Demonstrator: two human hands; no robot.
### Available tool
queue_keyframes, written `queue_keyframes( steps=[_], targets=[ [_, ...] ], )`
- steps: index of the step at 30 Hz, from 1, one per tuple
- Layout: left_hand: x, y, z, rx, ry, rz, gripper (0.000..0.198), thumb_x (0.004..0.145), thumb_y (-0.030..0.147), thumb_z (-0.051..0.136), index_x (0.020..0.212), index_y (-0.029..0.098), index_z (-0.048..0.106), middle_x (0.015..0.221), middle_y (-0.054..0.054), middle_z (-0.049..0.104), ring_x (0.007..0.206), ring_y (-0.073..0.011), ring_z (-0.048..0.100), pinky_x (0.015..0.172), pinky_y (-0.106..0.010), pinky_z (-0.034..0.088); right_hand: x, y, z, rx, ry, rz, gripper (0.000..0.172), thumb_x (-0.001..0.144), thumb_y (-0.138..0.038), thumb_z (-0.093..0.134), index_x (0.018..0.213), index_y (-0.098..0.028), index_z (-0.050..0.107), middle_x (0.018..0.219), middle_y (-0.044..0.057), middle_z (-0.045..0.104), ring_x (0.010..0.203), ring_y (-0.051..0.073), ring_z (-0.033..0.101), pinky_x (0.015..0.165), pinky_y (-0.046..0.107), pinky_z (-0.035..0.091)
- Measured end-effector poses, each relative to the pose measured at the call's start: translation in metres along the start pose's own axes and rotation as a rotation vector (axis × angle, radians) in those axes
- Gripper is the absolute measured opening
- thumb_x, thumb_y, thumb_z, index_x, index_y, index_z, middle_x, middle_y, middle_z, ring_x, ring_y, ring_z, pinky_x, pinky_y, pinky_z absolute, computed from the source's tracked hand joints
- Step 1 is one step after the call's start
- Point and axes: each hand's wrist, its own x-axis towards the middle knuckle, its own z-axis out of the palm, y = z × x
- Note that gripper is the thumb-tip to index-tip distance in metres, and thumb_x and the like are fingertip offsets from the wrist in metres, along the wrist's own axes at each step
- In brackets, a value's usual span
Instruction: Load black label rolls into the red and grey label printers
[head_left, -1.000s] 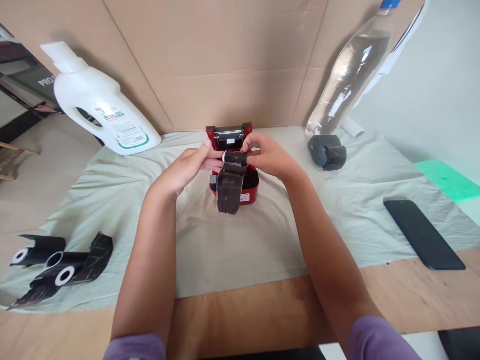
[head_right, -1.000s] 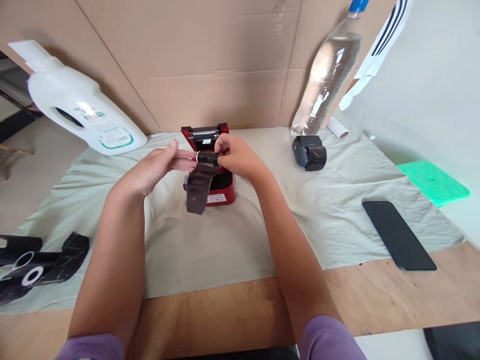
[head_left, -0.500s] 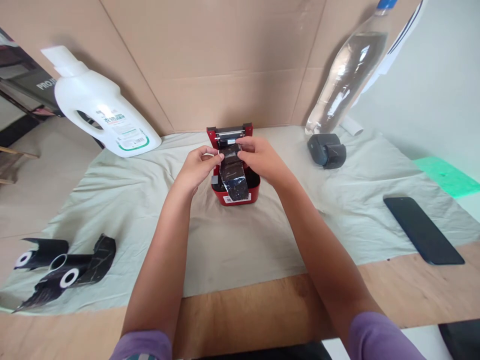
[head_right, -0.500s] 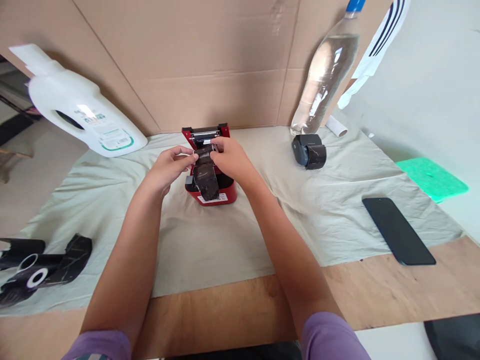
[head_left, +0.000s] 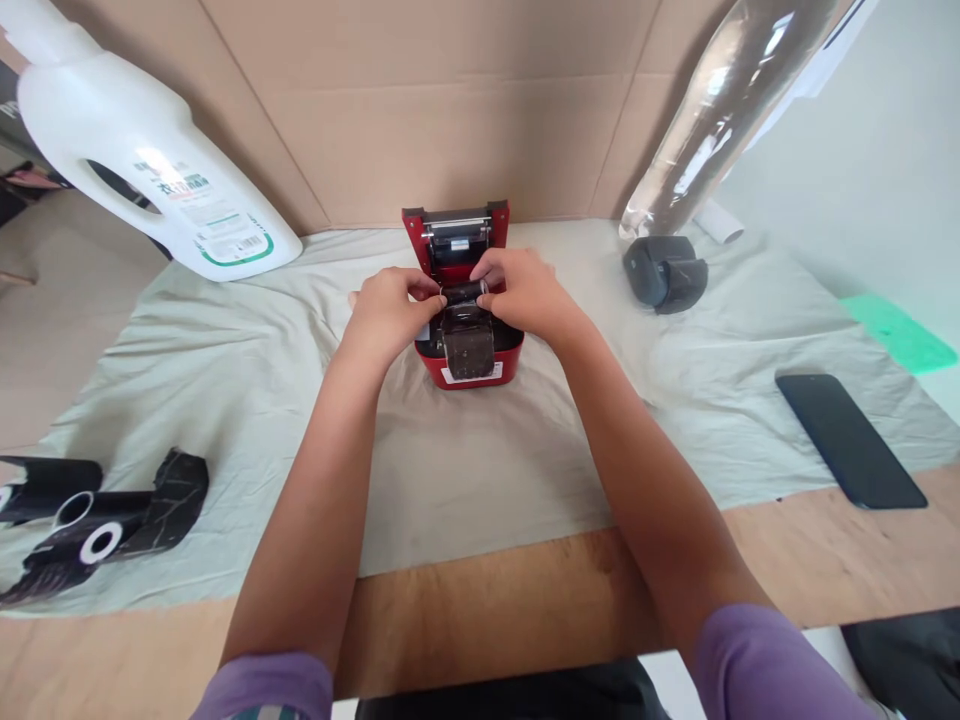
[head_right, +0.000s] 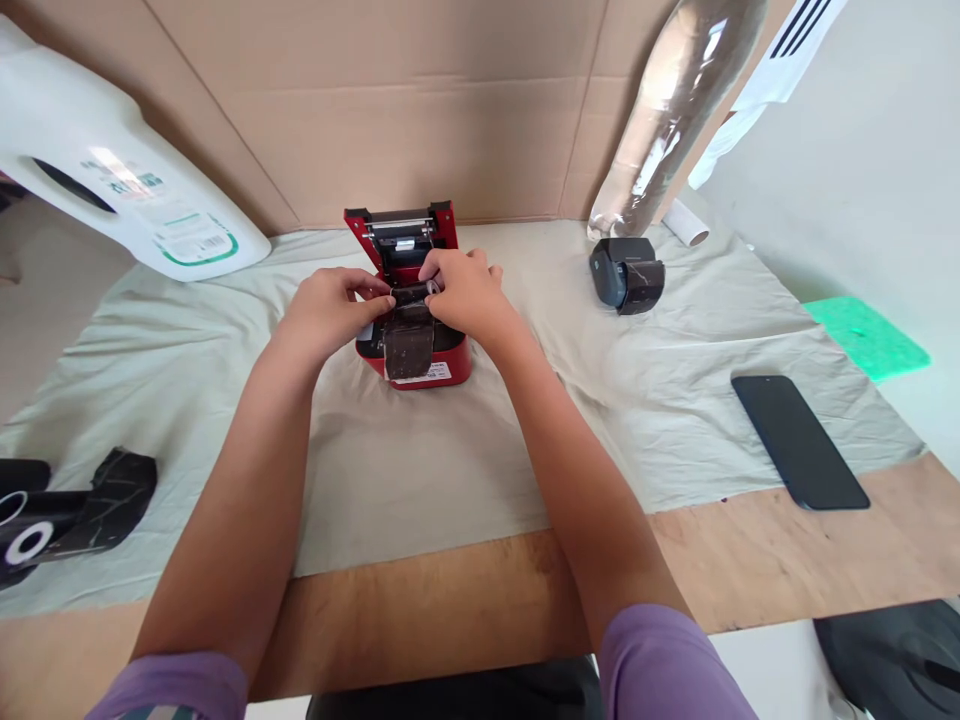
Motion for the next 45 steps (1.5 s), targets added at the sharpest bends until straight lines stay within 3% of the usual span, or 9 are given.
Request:
queue_keyframes(
  steps=[9,15,19,23,28,33,40,42,45],
  targets=[
    [-0.011,0.013,-0.004,0.020,0.008,0.142,0.010,0.078,0.034,0.069,0.079,0.025,0.073,0.090,-0.008,0.066,0.110,-0.0354,0.055,0.092,-0.043,0.036,0.012,0.007,0.015,-0.098,0.050,0.018,0.021,0.069,-0.013,0.068,0.087,-0.025,0.066,0.088,0.010,0.067,0.118,0.039,0.041,0.103,0.065,0.026],
    [-0.039,0.033,-0.023,0.109,-0.241,0.295,0.015,0.079,0.040,0.069,0.082,0.027,0.075,0.090,-0.006,0.066,0.105,-0.0339,0.058,0.097,-0.043,0.034,0.012,0.010,0.010,0.149,0.009,0.040,0.013,0.068,-0.017,0.069,0.080,-0.023,0.068,0.089,0.006,0.070,0.104,0.030,0.057,0.095,0.046,0.044],
    [-0.051,0.039,-0.030,0.237,-0.254,0.313,0.023,0.070,0.041,0.077,0.089,0.028,0.075,0.091,-0.006,0.067,0.107,-0.0362,0.057,0.095,-0.042,0.037,0.013,0.011,0.000,0.338,0.247,0.085,0.008,0.081,-0.028,0.061,0.081,-0.021,0.065,0.083,0.003,0.067,0.095,0.025,0.062,0.089,0.040,0.050],
    [-0.058,0.046,-0.033,0.269,-0.213,0.282,0.006,0.072,0.032,0.072,0.073,0.026,0.072,0.081,-0.007,0.064,0.103,-0.0366,0.060,0.087,-0.040,0.040,0.017,0.013,-0.002,0.384,0.508,0.065,0.018,0.086,-0.025,0.062,0.103,-0.023,0.061,0.108,0.005,0.068,0.109,0.022,0.062,0.101,0.039,0.048],
    [-0.066,0.051,-0.037,0.189,-0.183,0.256,0.016,0.071,0.023,0.069,0.057,0.024,0.061,0.062,-0.007,0.054,0.102,-0.0387,0.060,0.080,-0.039,0.040,0.019,0.017,0.003,0.467,0.347,-0.036,0.048,0.086,-0.030,0.072,0.129,-0.022,0.053,0.134,0.007,0.060,0.128,0.021,0.053,0.108,0.032,0.043],
    [-0.073,0.055,-0.035,0.195,-0.206,0.256,0.025,0.072,0.022,0.070,0.053,0.021,0.054,0.056,-0.006,0.046,0.095,-0.0369,0.062,0.078,-0.038,0.039,0.015,0.015,0.001,0.523,0.332,-0.019,0.022,0.088,-0.038,0.065,0.102,-0.021,0.067,0.118,0.006,0.065,0.110,0.019,0.062,0.097,0.032,0.050],
    [-0.076,0.062,-0.030,0.228,-0.262,0.256,0.030,0.072,0.023,0.072,0.049,0.021,0.053,0.054,-0.006,0.046,0.083,-0.0322,0.062,0.074,-0.038,0.039,-0.008,0.026,-0.018,0.486,0.098,0.031,0.015,0.071,-0.031,0.075,0.083,-0.022,0.073,0.114,0.005,0.066,0.116,0.026,0.058,0.102,0.044,0.047],
    [-0.073,0.059,-0.032,0.178,-0.281,0.256,0.028,0.070,0.027,0.074,0.050,0.022,0.056,0.054,-0.006,0.047,0.084,-0.0322,0.062,0.072,-0.036,0.039,-0.013,0.031,-0.020,0.528,-0.014,0.074,0.020,0.070,-0.029,0.073,0.089,-0.024,0.074,0.117,0.004,0.066,0.113,0.025,0.059,0.099,0.044,0.049],
    [-0.063,0.046,-0.039,0.099,-0.333,0.266,0.019,0.070,0.035,0.075,0.057,0.025,0.065,0.058,-0.005,0.054,0.079,-0.0295,0.062,0.066,-0.035,0.039,-0.016,0.037,-0.017,0.674,-0.152,0.158,0.047,0.069,-0.026,0.071,0.115,-0.033,0.068,0.124,0.001,0.066,0.111,0.024,0.062,0.093,0.045,0.055]
  ],
)
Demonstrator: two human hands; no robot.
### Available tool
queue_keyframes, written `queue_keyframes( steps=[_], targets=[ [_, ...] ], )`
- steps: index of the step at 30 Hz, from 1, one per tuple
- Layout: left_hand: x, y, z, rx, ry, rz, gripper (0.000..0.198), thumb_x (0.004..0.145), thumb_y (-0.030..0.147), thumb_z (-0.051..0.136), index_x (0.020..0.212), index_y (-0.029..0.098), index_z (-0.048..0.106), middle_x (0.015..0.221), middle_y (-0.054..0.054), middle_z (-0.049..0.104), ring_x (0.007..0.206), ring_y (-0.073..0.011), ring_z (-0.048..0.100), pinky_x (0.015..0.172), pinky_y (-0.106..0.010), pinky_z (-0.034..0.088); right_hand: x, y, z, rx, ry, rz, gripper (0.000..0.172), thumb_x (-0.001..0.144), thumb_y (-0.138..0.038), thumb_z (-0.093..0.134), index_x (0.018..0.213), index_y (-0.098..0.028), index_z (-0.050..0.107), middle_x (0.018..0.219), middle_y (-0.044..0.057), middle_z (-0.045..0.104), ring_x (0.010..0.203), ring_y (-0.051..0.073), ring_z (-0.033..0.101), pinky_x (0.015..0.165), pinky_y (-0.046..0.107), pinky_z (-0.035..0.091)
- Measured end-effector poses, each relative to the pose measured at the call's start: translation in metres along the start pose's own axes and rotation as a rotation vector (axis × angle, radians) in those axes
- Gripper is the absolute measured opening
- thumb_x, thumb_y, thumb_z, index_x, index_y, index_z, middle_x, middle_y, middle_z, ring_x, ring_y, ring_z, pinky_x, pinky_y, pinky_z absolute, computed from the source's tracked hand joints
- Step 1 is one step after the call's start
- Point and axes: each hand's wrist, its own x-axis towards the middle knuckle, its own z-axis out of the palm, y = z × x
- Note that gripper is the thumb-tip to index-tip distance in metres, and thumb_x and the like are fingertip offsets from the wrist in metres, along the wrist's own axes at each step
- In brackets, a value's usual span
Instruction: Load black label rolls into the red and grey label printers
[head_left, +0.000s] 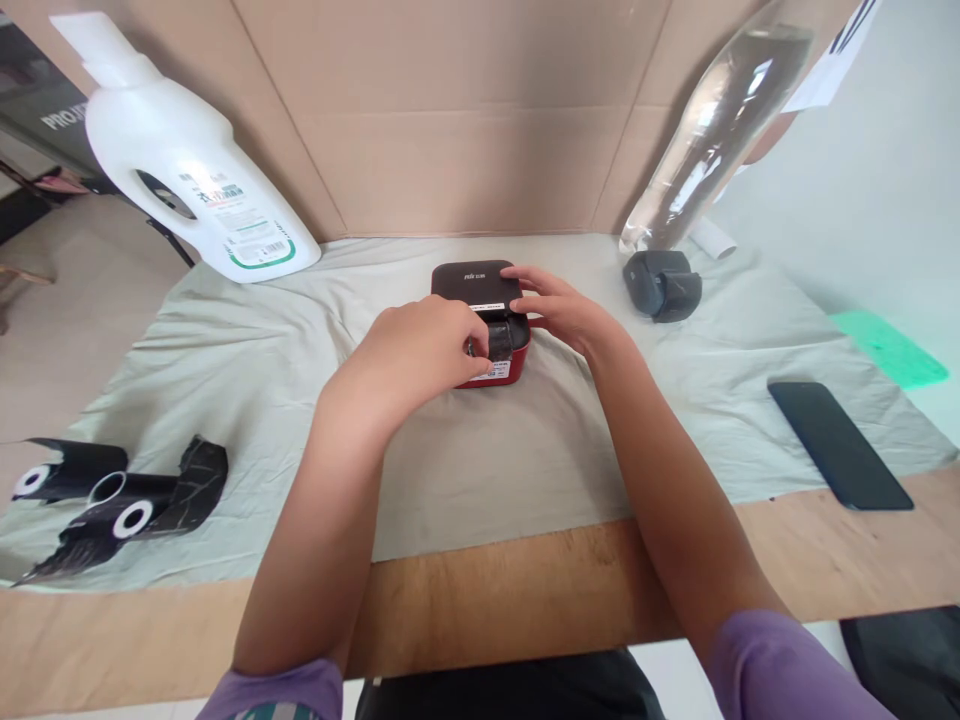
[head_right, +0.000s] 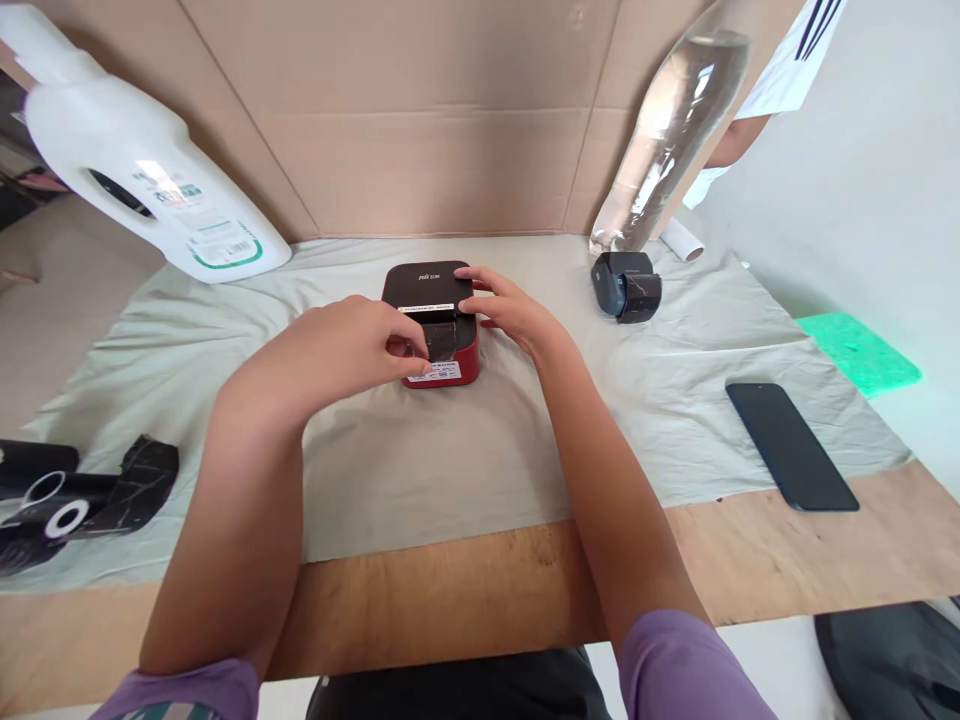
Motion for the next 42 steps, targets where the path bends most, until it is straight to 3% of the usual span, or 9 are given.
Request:
queue_keyframes(
  steps=[4,7,12,19,24,29,34,38,42],
  targets=[
    [0.008,-0.031,-0.014,-0.146,0.060,-0.018,0.015,0.068,0.040,0.078,0.074,0.028,0.073,0.067,-0.003,0.062,0.078,-0.0264,0.062,0.065,-0.032,0.040,0.004,0.008,0.001,0.151,-0.023,0.060,0.072,0.065,-0.024,0.073,0.133,-0.039,0.055,0.122,0.000,0.068,0.111,0.024,0.064,0.089,0.042,0.057],
    [0.011,-0.048,-0.021,-0.164,0.103,-0.088,0.026,0.065,0.038,0.083,0.087,0.029,0.075,0.072,-0.002,0.064,0.080,-0.0260,0.063,0.067,-0.031,0.042,0.005,0.011,0.002,0.198,-0.032,0.077,0.073,0.064,-0.025,0.074,0.133,-0.039,0.055,0.114,-0.002,0.072,0.105,0.023,0.066,0.086,0.039,0.058],
    [0.012,-0.048,-0.018,-0.143,0.002,-0.030,0.049,0.064,0.040,0.083,0.112,0.032,0.072,0.082,-0.001,0.068,0.077,-0.0248,0.064,0.065,-0.030,0.041,0.005,0.013,0.003,0.231,-0.060,0.118,0.067,0.066,-0.031,0.075,0.131,-0.037,0.059,0.106,-0.003,0.074,0.092,0.020,0.066,0.078,0.034,0.057],
    [0.020,-0.029,-0.001,-0.158,0.090,0.071,0.007,0.075,0.033,0.070,0.076,0.027,0.073,0.068,-0.002,0.063,0.073,-0.0239,0.062,0.065,-0.033,0.042,0.003,0.005,0.004,0.173,-0.032,0.145,0.050,0.073,-0.041,0.072,0.122,-0.034,0.065,0.111,-0.001,0.072,0.093,0.019,0.065,0.077,0.032,0.054],
    [0.018,-0.029,-0.004,-0.059,0.125,0.090,0.014,0.076,0.028,0.063,0.064,0.025,0.069,0.064,-0.003,0.060,0.070,-0.0231,0.059,0.063,-0.034,0.040,0.005,0.008,0.003,0.187,-0.011,0.156,0.047,0.076,-0.052,0.070,0.118,-0.030,0.066,0.115,0.003,0.070,0.094,0.021,0.063,0.076,0.033,0.053],
    [0.015,-0.031,-0.009,-0.012,0.077,0.084,0.012,0.075,0.027,0.063,0.067,0.024,0.071,0.065,-0.002,0.059,0.066,-0.0204,0.057,0.061,-0.032,0.036,0.007,0.010,0.002,0.154,-0.015,0.156,0.049,0.074,-0.047,0.069,0.121,-0.032,0.066,0.117,0.002,0.068,0.100,0.023,0.061,0.078,0.034,0.052],
    [0.016,-0.035,-0.014,-0.025,-0.044,0.066,0.015,0.076,0.032,0.065,0.084,0.026,0.076,0.072,-0.001,0.063,0.066,-0.0181,0.056,0.059,-0.030,0.036,0.005,0.006,0.002,0.153,-0.063,0.158,0.056,0.070,-0.034,0.071,0.125,-0.036,0.065,0.115,-0.001,0.069,0.099,0.021,0.060,0.081,0.035,0.051],
    [0.018,-0.049,-0.018,-0.106,-0.163,0.077,0.038,0.074,0.035,0.068,0.111,0.029,0.073,0.080,0.000,0.065,0.070,-0.0183,0.059,0.062,-0.028,0.041,0.005,0.007,0.001,0.189,-0.084,0.156,0.062,0.068,-0.029,0.073,0.128,-0.036,0.064,0.115,-0.001,0.070,0.099,0.021,0.061,0.080,0.035,0.052],
    [0.028,-0.070,-0.011,-0.187,0.059,0.019,0.049,0.079,0.032,0.064,0.128,0.027,0.065,0.100,-0.004,0.067,0.083,-0.0196,0.061,0.075,-0.031,0.047,0.006,0.010,0.001,0.219,-0.071,0.158,0.065,0.068,-0.029,0.074,0.131,-0.036,0.062,0.114,0.000,0.071,0.101,0.023,0.062,0.077,0.034,0.053]
  ],
)
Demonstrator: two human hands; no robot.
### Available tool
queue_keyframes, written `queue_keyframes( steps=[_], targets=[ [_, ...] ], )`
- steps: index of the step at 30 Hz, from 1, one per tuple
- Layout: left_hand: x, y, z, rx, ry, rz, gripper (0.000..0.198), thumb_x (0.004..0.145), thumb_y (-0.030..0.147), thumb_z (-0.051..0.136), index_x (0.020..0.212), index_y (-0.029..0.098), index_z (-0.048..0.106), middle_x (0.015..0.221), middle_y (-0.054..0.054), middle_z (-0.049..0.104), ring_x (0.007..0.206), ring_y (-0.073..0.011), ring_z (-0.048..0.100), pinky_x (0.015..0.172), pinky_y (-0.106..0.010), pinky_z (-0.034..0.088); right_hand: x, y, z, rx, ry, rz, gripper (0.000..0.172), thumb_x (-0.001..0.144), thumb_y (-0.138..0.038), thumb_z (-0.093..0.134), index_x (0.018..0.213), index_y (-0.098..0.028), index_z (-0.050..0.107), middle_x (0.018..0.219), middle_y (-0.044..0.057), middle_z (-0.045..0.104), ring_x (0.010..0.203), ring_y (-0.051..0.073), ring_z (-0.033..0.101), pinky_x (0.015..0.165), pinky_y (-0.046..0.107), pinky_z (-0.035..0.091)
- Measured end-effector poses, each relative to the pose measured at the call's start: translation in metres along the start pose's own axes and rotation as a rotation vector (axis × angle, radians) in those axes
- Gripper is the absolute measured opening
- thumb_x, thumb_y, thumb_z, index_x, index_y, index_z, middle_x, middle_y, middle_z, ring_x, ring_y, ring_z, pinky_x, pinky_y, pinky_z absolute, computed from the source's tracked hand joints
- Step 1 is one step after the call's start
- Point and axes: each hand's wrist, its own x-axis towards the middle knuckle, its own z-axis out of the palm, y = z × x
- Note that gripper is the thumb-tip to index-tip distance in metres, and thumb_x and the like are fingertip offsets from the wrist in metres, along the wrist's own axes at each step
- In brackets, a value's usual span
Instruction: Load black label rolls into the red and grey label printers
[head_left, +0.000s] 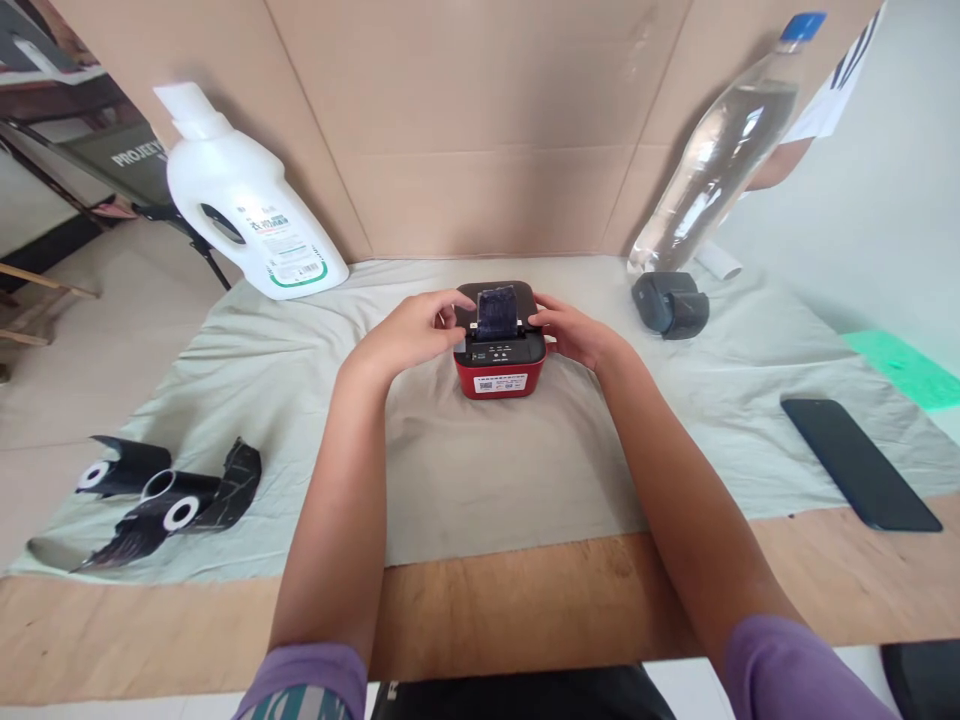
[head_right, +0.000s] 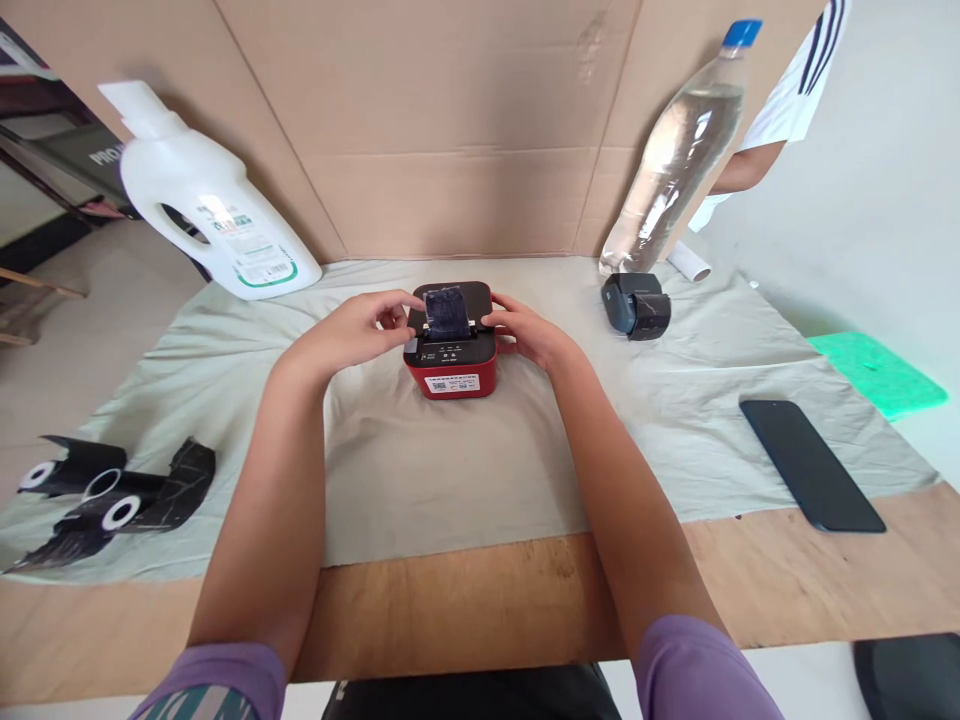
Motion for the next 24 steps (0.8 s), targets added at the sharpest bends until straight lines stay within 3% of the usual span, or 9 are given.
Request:
queue_keyframes(
  steps=[3,6,9,12,24],
  targets=[
    [0.009,-0.023,0.011,-0.170,0.112,-0.104,0.074,0.078,0.035,0.068,0.149,0.030,0.047,0.132,-0.008,0.061,0.098,-0.0230,0.062,0.087,-0.035,0.047,0.000,0.001,0.000,0.011,-0.002,-0.012,0.065,0.068,-0.029,0.073,0.131,-0.036,0.061,0.112,0.000,0.072,0.100,0.022,0.062,0.076,0.033,0.053],
    [0.018,-0.048,0.028,-0.514,0.017,-0.173,0.088,0.079,0.039,0.069,0.158,0.037,0.030,0.151,-0.007,0.050,0.119,-0.0273,0.058,0.095,-0.037,0.046,0.000,0.003,0.001,0.027,-0.006,-0.020,0.065,0.068,-0.029,0.072,0.132,-0.035,0.061,0.112,0.000,0.071,0.099,0.022,0.061,0.076,0.033,0.053],
    [0.025,-0.066,0.047,-0.783,-0.056,-0.129,0.081,0.080,0.042,0.066,0.155,0.040,0.034,0.149,-0.003,0.053,0.123,-0.0272,0.057,0.096,-0.038,0.047,0.002,0.008,0.001,0.044,-0.013,-0.034,0.064,0.069,-0.030,0.072,0.132,-0.036,0.059,0.111,-0.001,0.071,0.096,0.021,0.061,0.076,0.033,0.052],
    [0.029,-0.071,0.061,-0.921,-0.057,-0.053,0.076,0.079,0.039,0.066,0.151,0.037,0.042,0.143,-0.002,0.058,0.116,-0.0257,0.061,0.094,-0.037,0.051,0.006,0.015,0.002,0.061,-0.011,-0.074,0.063,0.069,-0.030,0.070,0.131,-0.036,0.059,0.108,-0.002,0.071,0.096,0.021,0.061,0.076,0.034,0.052],
    [0.027,-0.067,0.073,-1.027,0.020,0.008,0.077,0.077,0.033,0.065,0.151,0.030,0.044,0.140,-0.004,0.060,0.117,-0.0261,0.061,0.090,-0.034,0.053,0.011,0.025,0.000,0.038,-0.064,-0.140,0.064,0.074,-0.034,0.067,0.137,-0.037,0.054,0.108,-0.002,0.070,0.095,0.022,0.062,0.074,0.033,0.053]
  ],
)
